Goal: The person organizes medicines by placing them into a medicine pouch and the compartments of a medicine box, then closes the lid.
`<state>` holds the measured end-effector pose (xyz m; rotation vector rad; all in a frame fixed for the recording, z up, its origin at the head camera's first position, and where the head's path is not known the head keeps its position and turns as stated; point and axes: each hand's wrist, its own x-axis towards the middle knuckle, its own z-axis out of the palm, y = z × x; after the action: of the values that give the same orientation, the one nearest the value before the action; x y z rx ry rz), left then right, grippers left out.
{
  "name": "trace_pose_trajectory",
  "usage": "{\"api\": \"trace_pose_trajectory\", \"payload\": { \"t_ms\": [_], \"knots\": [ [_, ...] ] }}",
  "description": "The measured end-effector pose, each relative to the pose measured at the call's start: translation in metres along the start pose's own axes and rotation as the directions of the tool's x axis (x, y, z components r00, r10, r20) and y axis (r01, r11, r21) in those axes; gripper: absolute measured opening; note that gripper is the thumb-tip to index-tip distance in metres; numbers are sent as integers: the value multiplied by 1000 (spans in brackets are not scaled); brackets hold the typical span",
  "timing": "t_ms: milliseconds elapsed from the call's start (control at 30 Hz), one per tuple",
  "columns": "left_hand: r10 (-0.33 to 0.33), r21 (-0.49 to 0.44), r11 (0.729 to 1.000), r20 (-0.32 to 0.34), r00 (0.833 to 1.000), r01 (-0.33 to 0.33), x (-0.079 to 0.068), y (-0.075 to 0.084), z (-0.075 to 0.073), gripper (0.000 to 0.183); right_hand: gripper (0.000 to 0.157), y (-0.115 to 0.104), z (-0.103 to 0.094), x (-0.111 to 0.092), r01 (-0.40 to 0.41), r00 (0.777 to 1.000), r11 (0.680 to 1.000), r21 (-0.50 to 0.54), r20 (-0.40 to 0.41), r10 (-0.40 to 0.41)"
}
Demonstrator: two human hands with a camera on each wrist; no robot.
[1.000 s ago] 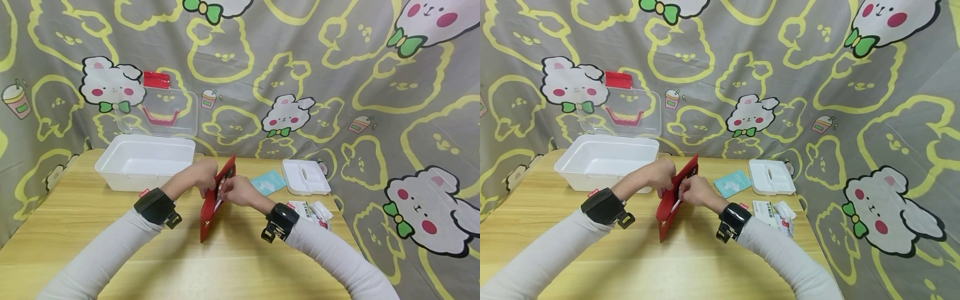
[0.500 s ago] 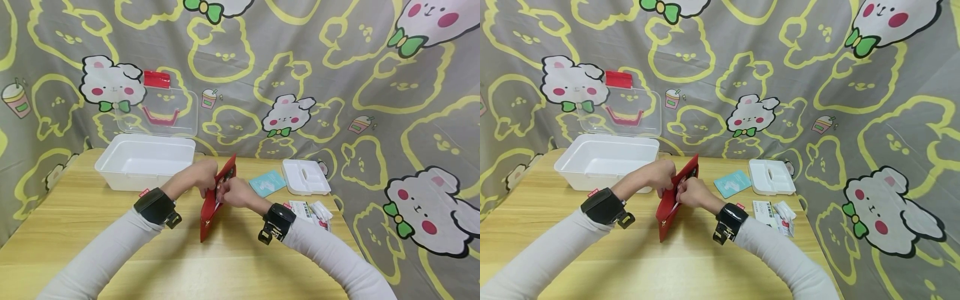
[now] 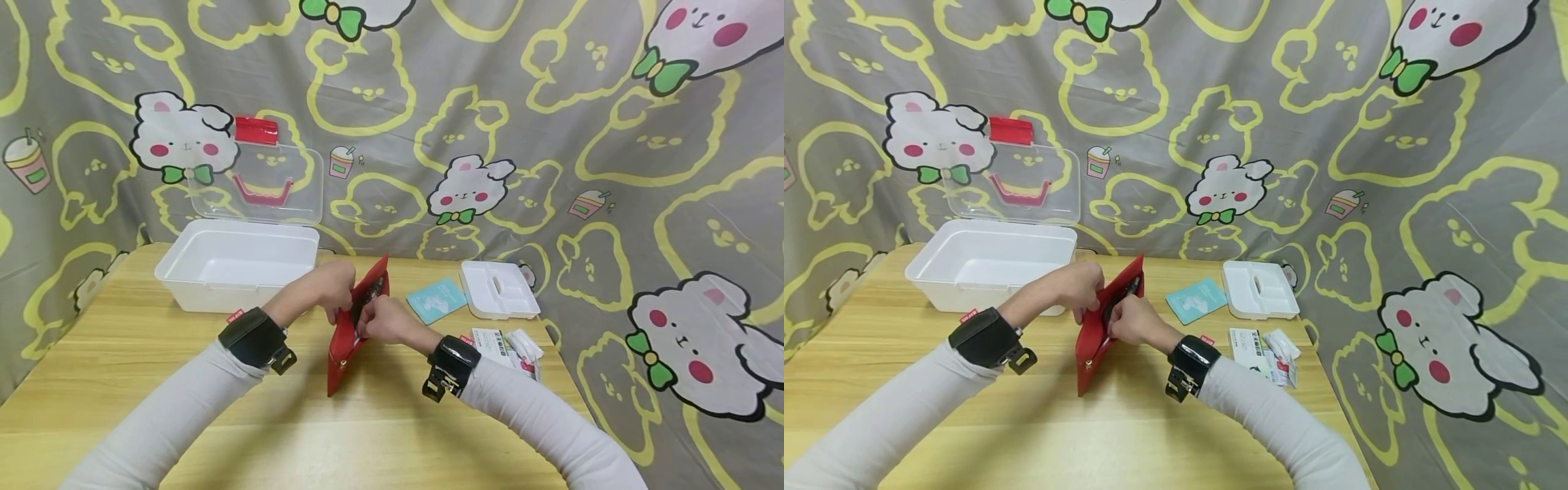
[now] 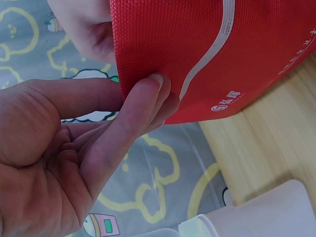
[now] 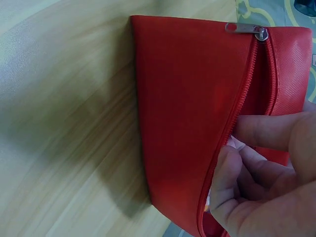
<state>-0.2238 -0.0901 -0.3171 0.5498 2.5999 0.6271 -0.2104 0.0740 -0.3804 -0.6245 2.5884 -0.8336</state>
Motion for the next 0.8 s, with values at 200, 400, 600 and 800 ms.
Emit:
{"api": "trace_pose_trajectory", "payload": {
  "t_ms": [200, 400, 600, 800],
  "knots": [
    [-4, -5, 1000, 5, 1000, 4, 1, 0, 0, 19, 8, 1, -2, 0, 24, 1000, 1000, -14, -11, -24],
    [-1, 4, 1000, 6, 1000, 1, 1, 0, -1, 19, 7, 1, -12, 0, 40, 997, 999, -24, -67, -42],
    [-6, 1, 1000, 13, 1000, 6, 1, 0, -1, 17, 14, 4, -25, 0, 29, 986, 1000, 1, -167, -28],
    [-11, 11, 1000, 25, 1000, 10, 1, 0, -1, 18, 22, 26, -38, 8, -53, 953, 998, -46, -300, 36]
  ]
}}
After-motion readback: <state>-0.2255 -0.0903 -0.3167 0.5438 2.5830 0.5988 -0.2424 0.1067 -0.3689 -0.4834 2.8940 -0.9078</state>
